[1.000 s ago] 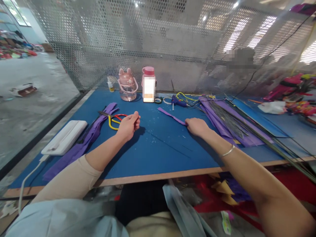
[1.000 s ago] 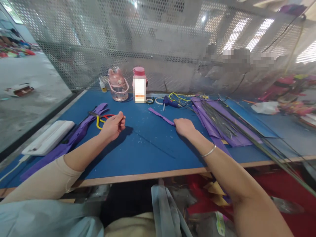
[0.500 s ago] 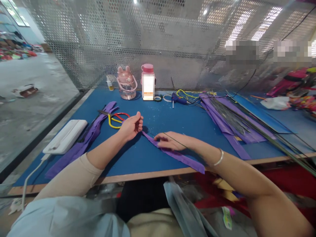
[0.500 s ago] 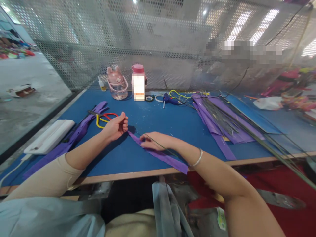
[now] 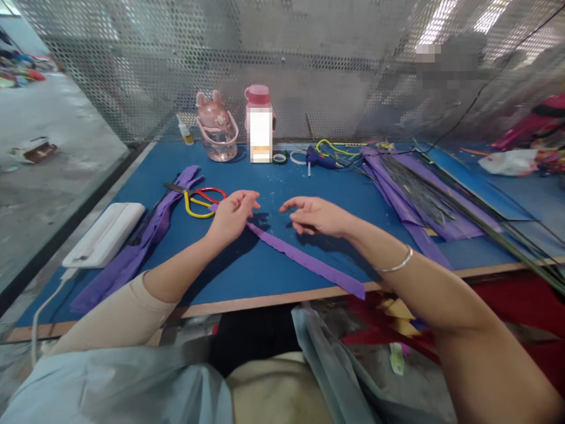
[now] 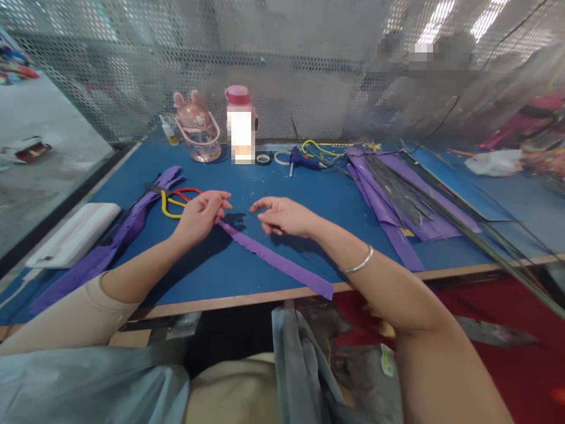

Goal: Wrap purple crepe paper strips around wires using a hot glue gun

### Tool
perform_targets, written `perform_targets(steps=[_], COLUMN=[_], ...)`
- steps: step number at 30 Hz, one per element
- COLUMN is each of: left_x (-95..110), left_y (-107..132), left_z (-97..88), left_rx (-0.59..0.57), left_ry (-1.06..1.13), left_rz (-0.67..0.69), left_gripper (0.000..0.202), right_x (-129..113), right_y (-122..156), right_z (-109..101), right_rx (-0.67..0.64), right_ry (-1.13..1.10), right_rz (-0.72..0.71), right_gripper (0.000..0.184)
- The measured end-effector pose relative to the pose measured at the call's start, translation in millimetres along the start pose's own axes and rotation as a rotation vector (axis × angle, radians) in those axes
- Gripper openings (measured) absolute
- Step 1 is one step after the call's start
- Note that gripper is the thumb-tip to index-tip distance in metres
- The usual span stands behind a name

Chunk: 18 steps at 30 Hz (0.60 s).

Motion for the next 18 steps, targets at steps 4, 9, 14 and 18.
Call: perform_targets(steps=[4, 9, 14, 18], left_x=[9.9, -0.5, 1.3, 2.9], left_y=[34.2, 85.7, 86.0, 71.9], left_z=[28.0, 67.0, 68.0, 58.2], left_rx=[-0.245, -0.578, -0.602, -0.546], left_ry=[-0.834, -0.988, -0.913, -0.922], left_rz=[0.232, 0.367, 0.405, 0.365], left_gripper=[0.041, 0.058, 0.048, 0.034], right_x=[43.0, 83.7, 94.5, 61.7], right_y=[15.5, 20.8, 0.9, 14.0], right_z=[-74.9, -121.1, -116.7, -91.8], right_rx=[0.403, 0.559, 0.516, 0.651], right_ry=[0.559, 1.058, 1.087, 1.173], right_rz=[0.108, 0.28, 0.274, 0.275], right_gripper=[0.018, 0.021, 0.023, 0.032])
Point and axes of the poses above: each hand's wrist, its own y-axis away from the middle knuckle, its own z-axis out of the palm, x = y × z, the point moved 5 cm from there along -y, towards the middle knuckle, and after that the axes turned 13 degrees about y, right-handed, at the moved point
